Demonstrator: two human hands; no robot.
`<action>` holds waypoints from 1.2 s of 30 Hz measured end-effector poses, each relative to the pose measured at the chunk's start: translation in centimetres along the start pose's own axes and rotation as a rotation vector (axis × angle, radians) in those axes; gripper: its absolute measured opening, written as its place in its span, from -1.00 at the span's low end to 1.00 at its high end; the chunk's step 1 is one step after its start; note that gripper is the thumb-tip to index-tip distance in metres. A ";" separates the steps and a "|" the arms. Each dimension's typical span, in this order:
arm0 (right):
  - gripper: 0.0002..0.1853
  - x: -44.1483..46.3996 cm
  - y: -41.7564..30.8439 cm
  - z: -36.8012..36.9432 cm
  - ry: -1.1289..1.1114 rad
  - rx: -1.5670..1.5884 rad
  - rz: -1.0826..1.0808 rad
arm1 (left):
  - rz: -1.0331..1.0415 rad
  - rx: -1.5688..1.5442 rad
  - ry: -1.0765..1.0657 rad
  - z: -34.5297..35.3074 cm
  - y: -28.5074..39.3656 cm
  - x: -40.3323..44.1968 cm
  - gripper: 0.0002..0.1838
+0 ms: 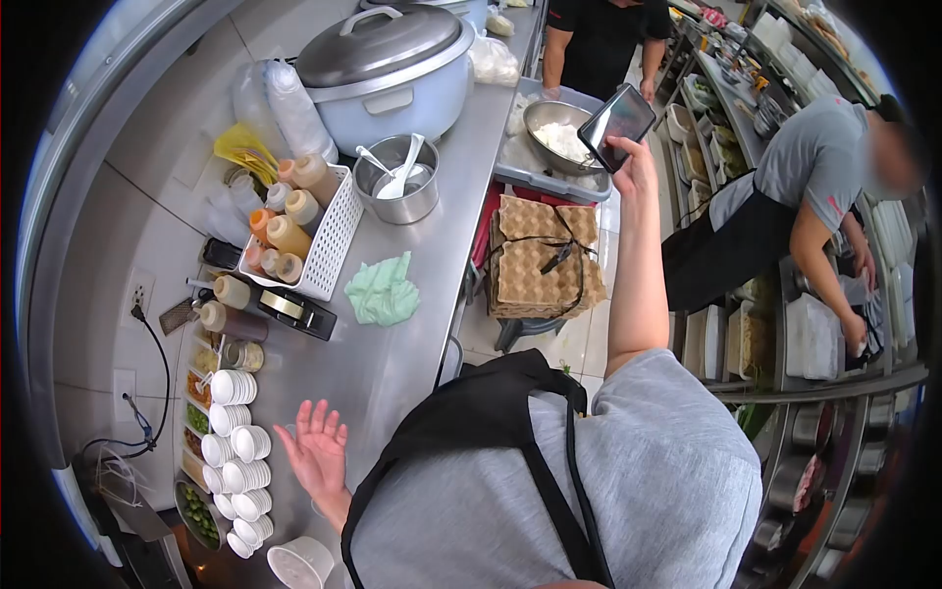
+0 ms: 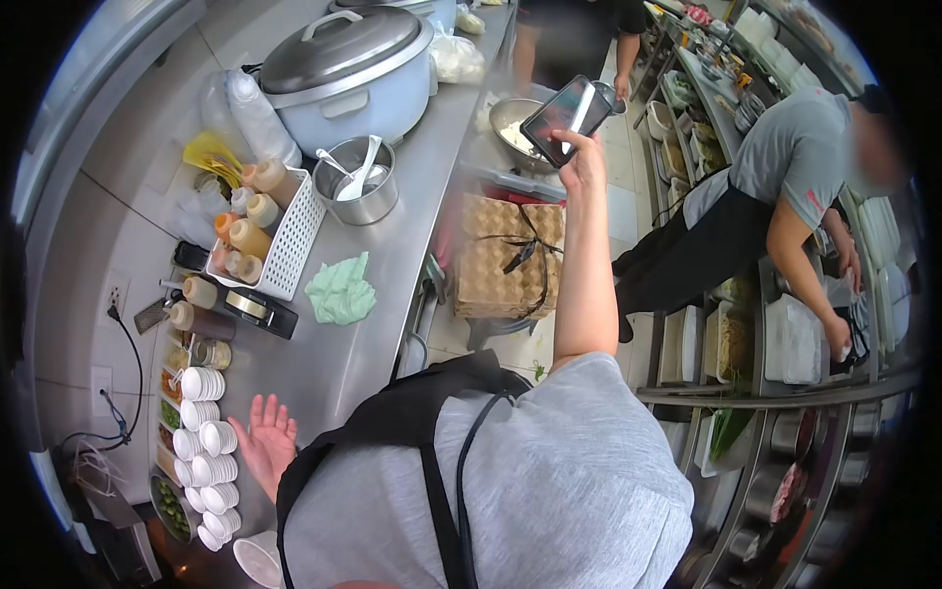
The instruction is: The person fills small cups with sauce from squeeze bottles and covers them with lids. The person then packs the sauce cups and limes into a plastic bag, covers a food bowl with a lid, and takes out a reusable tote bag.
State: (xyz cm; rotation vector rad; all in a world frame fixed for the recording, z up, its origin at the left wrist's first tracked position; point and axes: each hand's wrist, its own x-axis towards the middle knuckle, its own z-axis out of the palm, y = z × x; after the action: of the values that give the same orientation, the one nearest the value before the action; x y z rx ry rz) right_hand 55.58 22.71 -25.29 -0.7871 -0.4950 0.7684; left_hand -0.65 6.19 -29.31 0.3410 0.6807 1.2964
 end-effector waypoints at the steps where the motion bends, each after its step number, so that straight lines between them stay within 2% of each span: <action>1: -0.69 0.1 -0.1 -0.1 -0.007 -0.011 -0.004 | 0.002 -0.001 -0.001 -0.2 0.0 0.0 -0.40; 5: -0.68 0.0 -0.7 0.1 0.060 -0.046 -0.030 | 0.003 0.004 -0.003 -0.4 0.1 -0.1 -0.42; 26: -0.64 0.2 -1.2 0.4 0.026 -0.038 -0.068 | 0.004 0.014 -0.006 -0.4 0.2 -0.1 -0.45; 28: -0.71 -0.2 -1.3 1.3 0.094 0.016 -0.079 | 0.007 0.014 -0.004 -0.5 0.1 -0.2 -0.45; 31: -0.73 0.8 -0.7 0.4 0.067 0.091 -0.030 | 0.008 0.020 0.005 -0.8 0.0 -0.1 -0.44; 36: -0.67 1.3 -0.1 0.5 0.078 0.139 -0.028 | -0.009 0.057 0.041 -2.5 -0.9 0.6 -0.45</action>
State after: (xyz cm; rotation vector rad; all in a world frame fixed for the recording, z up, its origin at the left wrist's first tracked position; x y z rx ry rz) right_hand 56.15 23.90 -24.70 -0.6767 -0.3776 0.7356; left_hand -1.50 6.16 -31.93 0.3578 0.7545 1.2804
